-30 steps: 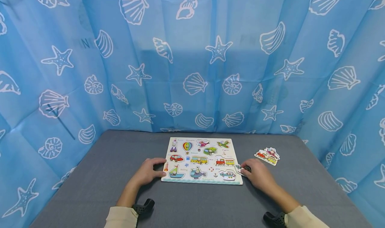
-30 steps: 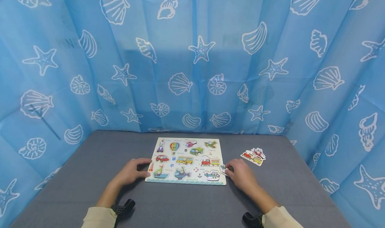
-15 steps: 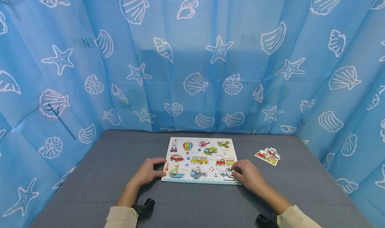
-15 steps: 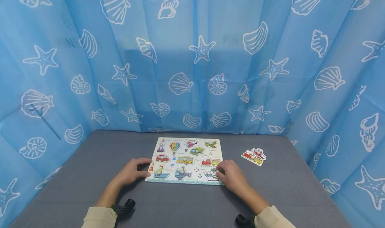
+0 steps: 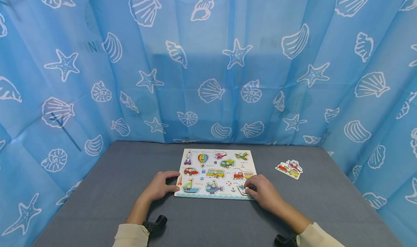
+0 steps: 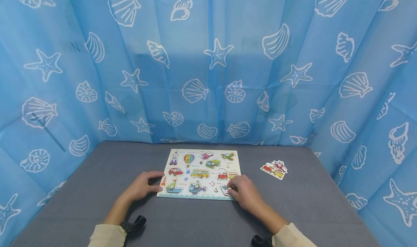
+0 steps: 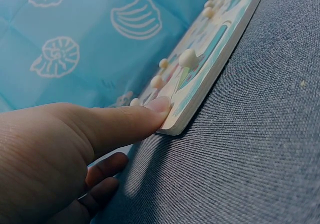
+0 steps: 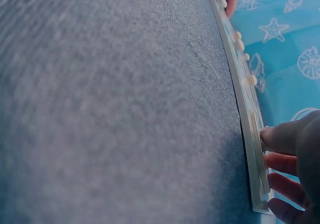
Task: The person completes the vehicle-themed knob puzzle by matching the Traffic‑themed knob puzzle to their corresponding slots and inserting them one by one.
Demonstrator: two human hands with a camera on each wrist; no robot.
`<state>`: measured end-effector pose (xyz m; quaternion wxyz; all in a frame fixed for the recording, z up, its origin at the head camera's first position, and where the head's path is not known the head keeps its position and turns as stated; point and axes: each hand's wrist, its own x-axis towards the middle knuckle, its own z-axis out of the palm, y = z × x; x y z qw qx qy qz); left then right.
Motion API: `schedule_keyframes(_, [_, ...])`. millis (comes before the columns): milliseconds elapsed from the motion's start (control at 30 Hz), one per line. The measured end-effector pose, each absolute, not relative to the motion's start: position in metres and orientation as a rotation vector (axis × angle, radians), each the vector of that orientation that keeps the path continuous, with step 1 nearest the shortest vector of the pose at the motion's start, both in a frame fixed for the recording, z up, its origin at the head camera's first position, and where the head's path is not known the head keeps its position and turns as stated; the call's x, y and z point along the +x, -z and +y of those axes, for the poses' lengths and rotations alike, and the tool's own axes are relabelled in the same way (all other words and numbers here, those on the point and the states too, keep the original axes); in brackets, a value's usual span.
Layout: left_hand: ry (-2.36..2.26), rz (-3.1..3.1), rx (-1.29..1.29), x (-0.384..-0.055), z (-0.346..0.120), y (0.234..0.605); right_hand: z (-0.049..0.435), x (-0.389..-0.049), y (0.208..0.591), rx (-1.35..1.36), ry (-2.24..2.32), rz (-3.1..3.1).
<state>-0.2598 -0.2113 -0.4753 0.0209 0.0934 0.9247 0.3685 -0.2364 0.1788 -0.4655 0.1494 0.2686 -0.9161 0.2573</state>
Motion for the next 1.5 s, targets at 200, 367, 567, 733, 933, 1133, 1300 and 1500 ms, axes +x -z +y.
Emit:
schedule_keyframes(200, [-1.139,2.876,0.289,-0.260,-0.211,0.477,0.177,-0.236,0.466,0.784,-0.740,-2.635])
schedule_keyframes(367, [-1.138,2.876,0.286,-0.260,-0.211,0.477,0.176,-0.236,0.467,0.782,-0.745,-2.640])
schedule_keyframes(567, [-1.129,2.873,0.278,-0.259,-0.211,0.476,0.176,-0.237,0.468,0.824,-0.727,-2.605])
schedule_keyframes(733, [-1.139,2.867,0.285,-0.258,-0.211,0.475,0.176,-0.238,0.470,0.864,-0.715,-2.570])
schedule_keyframes(933, [-1.144,2.863,0.288,-0.258,-0.210,0.474,0.178,-0.239,0.469,0.891,-0.730,-2.571])
schedule_keyframes(1133, [-1.141,2.861,0.280,-0.260,-0.210,0.474,0.183,-0.243,0.463,0.853,-0.809,-2.611])
schedule_keyframes(1300, [-1.145,2.859,0.285,-0.260,-0.210,0.475,0.189,-0.250,0.459,0.754,-0.829,-2.655])
schedule_keyframes(1500, [-1.149,2.863,0.289,-0.260,-0.210,0.475,0.203,-0.263,0.455,0.638,-0.763,-2.680])
